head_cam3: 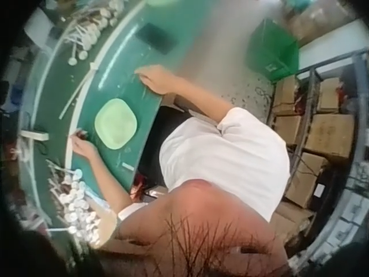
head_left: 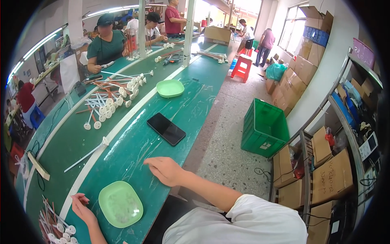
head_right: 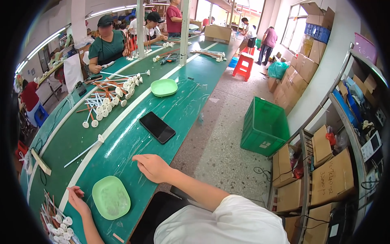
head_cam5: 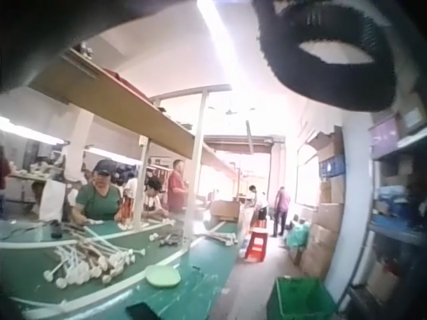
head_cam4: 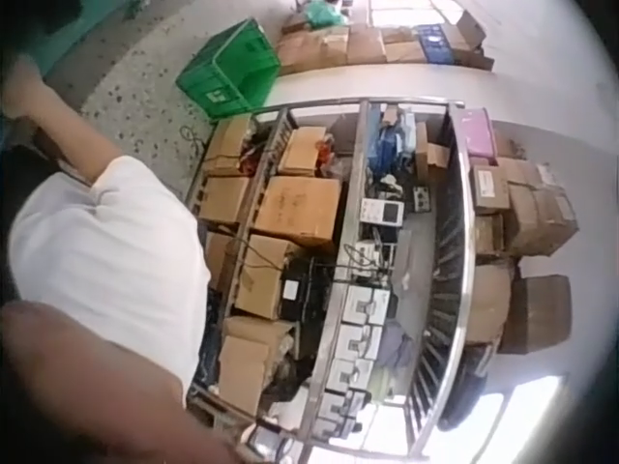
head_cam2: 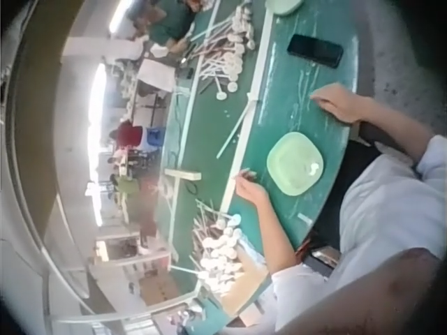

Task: Assembling LED strips onto plastic bases and bundling them together with rubber bands on a production line.

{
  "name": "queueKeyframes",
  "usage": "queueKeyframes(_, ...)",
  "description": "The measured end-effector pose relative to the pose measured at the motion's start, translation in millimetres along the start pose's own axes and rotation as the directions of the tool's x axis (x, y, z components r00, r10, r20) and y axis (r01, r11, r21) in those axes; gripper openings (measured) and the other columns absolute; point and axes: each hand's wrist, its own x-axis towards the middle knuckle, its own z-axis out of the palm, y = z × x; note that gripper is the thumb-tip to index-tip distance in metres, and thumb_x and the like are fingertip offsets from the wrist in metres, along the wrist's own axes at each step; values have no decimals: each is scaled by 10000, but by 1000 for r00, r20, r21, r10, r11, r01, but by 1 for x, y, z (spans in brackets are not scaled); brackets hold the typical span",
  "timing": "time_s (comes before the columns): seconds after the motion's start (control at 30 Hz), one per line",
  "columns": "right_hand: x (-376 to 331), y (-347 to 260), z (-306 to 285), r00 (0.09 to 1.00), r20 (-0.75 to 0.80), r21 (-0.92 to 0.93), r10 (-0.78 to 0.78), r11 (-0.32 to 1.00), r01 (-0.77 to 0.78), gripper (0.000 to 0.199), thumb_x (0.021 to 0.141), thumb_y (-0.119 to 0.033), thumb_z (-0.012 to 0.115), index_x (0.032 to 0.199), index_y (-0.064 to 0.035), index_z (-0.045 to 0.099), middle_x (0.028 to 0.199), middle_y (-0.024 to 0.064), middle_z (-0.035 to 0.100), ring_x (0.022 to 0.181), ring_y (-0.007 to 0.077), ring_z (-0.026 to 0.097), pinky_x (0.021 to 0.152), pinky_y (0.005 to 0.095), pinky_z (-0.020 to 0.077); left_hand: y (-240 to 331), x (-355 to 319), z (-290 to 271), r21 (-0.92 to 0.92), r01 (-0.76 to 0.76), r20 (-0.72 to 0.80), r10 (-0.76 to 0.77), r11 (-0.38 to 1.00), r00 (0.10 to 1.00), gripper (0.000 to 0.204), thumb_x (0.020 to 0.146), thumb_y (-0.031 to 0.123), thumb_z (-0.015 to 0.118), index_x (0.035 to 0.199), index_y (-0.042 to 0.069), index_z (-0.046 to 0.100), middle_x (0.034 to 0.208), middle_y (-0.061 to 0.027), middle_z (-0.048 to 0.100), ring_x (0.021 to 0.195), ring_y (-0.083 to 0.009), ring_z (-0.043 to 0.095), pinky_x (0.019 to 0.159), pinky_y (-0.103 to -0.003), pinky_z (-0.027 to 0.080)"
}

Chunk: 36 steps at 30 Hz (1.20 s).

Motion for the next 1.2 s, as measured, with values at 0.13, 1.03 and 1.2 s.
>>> queueKeyframes(0.13,0,3,0,997,-14,-6,-81,997,81,48,833,-51,537,793,-27,531,740,135,535,700,343,549,631,425,451,-8,-1,-6,6,4,15,-4,1000,1000,535,1044,438,376,785,29,604,617,1,506,586,-72,453,564,-230,325)
queueKeyframes(1.03,0,-23,-6,866,124,569,485,680,-462,137,891,-91,512,812,-36,609,709,67,593,707,232,599,675,376,486,1,-7,-6,78,-35,71,29,996,997,541,1055,353,370,705,3,588,567,-20,497,536,-92,469,539,-242,338)
queueKeyframes(1.2,-11,-102,-76,984,66,986,-165,-140,-90,347,866,-398,616,910,-55,634,703,78,584,705,220,489,770,580,452,-2,-5,-18,72,7,39,-9,997,999,539,1052,362,380,703,7,587,569,-16,499,537,-83,470,530,-232,336)
